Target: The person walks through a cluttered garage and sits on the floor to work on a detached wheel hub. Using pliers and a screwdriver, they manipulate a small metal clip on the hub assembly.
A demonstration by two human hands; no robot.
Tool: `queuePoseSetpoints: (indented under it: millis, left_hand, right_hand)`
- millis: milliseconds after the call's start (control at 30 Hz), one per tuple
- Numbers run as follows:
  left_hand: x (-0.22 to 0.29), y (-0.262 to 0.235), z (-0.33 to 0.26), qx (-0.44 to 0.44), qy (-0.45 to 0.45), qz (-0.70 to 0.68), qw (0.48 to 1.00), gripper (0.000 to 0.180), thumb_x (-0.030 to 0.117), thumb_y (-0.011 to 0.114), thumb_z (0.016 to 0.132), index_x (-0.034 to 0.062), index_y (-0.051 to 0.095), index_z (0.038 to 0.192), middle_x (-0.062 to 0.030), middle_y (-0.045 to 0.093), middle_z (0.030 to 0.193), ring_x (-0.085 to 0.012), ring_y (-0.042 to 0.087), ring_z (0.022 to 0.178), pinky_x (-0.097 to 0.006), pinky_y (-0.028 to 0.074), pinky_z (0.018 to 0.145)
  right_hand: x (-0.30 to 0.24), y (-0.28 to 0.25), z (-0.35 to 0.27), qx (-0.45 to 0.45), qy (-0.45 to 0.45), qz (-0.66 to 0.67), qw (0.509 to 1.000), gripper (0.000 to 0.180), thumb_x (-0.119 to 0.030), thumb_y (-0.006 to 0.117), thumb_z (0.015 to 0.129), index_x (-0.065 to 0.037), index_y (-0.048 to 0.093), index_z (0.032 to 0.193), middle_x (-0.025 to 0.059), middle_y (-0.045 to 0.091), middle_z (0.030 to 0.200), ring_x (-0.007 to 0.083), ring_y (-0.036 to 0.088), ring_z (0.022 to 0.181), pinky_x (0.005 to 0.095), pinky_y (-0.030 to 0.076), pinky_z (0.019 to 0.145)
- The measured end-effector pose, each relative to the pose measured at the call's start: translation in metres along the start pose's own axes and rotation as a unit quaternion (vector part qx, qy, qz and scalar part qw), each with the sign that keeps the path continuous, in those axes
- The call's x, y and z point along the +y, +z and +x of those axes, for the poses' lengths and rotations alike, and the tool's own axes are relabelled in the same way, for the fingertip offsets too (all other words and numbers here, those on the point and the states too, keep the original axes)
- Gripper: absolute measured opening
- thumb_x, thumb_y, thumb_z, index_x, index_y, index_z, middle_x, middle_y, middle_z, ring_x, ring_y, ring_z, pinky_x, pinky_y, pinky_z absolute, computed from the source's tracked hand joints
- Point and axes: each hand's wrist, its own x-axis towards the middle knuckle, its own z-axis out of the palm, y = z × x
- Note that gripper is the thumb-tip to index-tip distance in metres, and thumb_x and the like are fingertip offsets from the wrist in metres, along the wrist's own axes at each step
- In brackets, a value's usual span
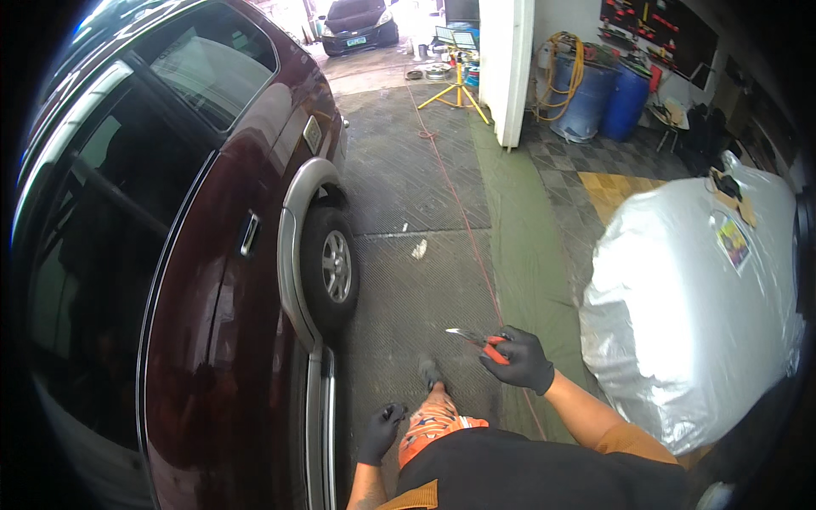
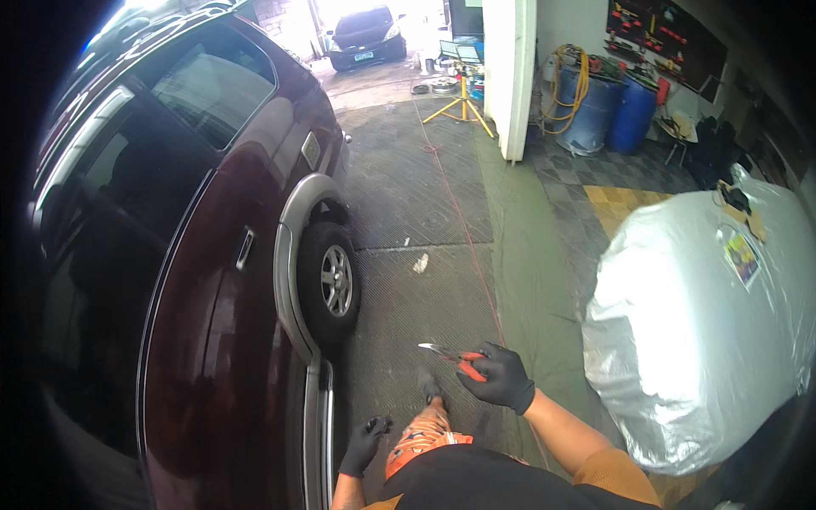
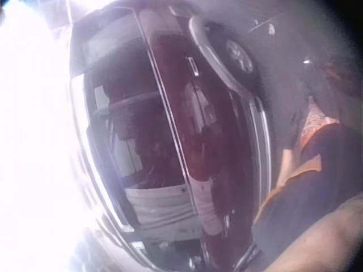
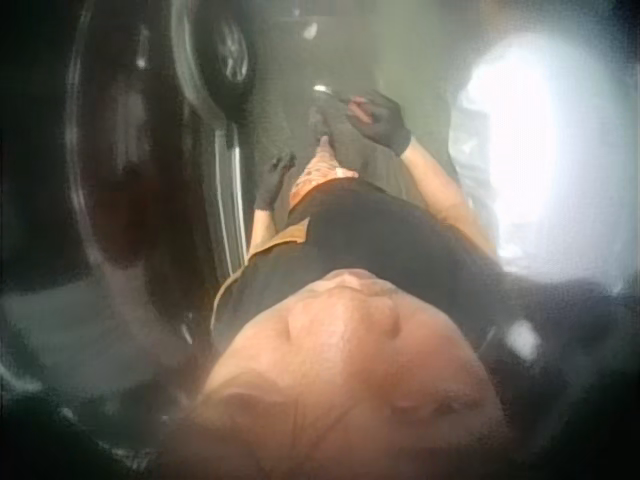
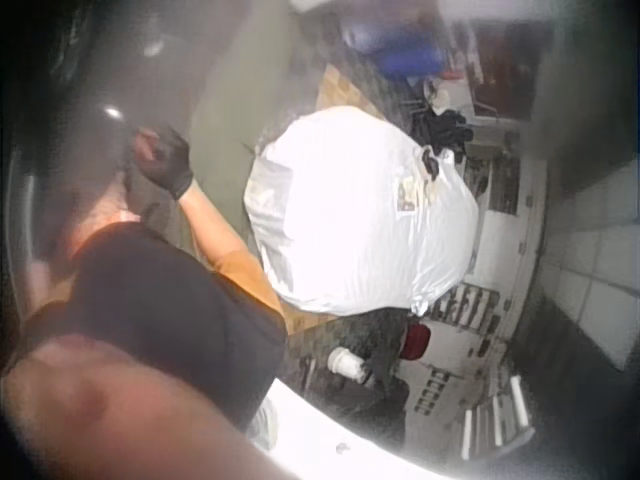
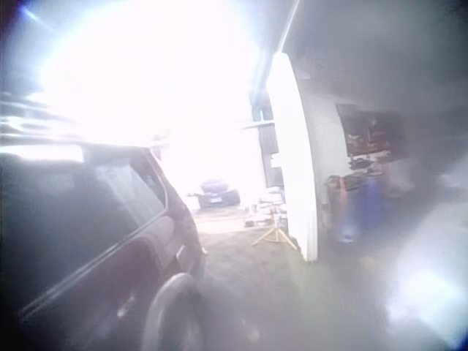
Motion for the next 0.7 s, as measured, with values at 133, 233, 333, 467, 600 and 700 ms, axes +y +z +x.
queuePoseSetpoints:
  millis: [133,233,333,467,600,700]
  left_hand:
    - [0.103,0.006,0.149,-0.017,0.041,-0.181,0.982,0.031,0.022,0.054,0.100,-0.0037,0.061,0.116,-0.0097,0.064,0.109,-0.0143,0.059,0.095,-0.030,0.047,0.082]
    - [0.197,0.014,0.265,-0.038,0.112,-0.124,0.985,0.031,0.024,0.053,0.102,-0.0030,0.059,0.115,-0.0068,0.064,0.104,-0.0119,0.057,0.091,-0.029,0.047,0.079]
    - [0.297,0.014,0.378,-0.138,0.132,-0.020,0.981,0.030,0.026,0.053,0.102,-0.0017,0.060,0.111,-0.0039,0.064,0.095,-0.0093,0.057,0.085,-0.027,0.047,0.075]
    - [0.366,-0.003,0.526,-0.230,0.078,0.003,0.970,0.025,0.024,0.057,0.100,0.0002,0.063,0.103,-0.0005,0.061,0.082,-0.0062,0.055,0.074,-0.024,0.046,0.068]
    - [0.433,-0.010,0.673,-0.264,0.084,0.030,0.960,0.021,0.021,0.059,0.099,0.0010,0.065,0.099,0.0017,0.059,0.077,-0.0051,0.053,0.069,-0.023,0.045,0.064]
    - [0.475,-0.021,0.784,-0.208,0.078,0.033,0.974,0.022,0.022,0.059,0.098,0.0007,0.065,0.098,0.0021,0.059,0.075,-0.0045,0.053,0.064,-0.023,0.045,0.058]
  right_hand:
    - [0.073,0.086,0.125,-0.022,0.012,0.096,0.995,0.026,-0.020,0.081,0.073,-0.003,0.071,0.090,0.0153,0.062,0.087,0.0277,0.062,0.072,0.0361,0.048,0.060]
    - [0.101,0.109,0.217,-0.107,0.048,0.109,0.987,0.034,-0.021,0.081,0.074,-0.002,0.071,0.100,0.0176,0.061,0.099,0.0269,0.062,0.077,0.0356,0.050,0.065]
    - [0.155,0.118,0.295,-0.114,0.059,0.096,0.987,0.038,-0.020,0.078,0.077,-0.004,0.069,0.110,0.0170,0.060,0.107,0.0273,0.060,0.078,0.0369,0.049,0.070]
    - [0.250,0.116,0.407,-0.101,0.063,0.173,0.978,0.031,-0.015,0.073,0.082,-0.003,0.069,0.111,0.0145,0.061,0.103,0.0250,0.061,0.082,0.0352,0.049,0.073]
    - [0.364,0.128,0.501,-0.126,0.148,0.227,0.954,0.023,-0.010,0.072,0.084,-0.001,0.071,0.106,0.0143,0.063,0.104,0.0184,0.062,0.084,0.0326,0.049,0.073]
    - [0.453,0.150,0.599,-0.122,0.094,0.272,0.950,0.028,-0.008,0.069,0.088,0.000,0.067,0.115,0.0137,0.066,0.104,0.0185,0.065,0.089,0.0300,0.050,0.076]
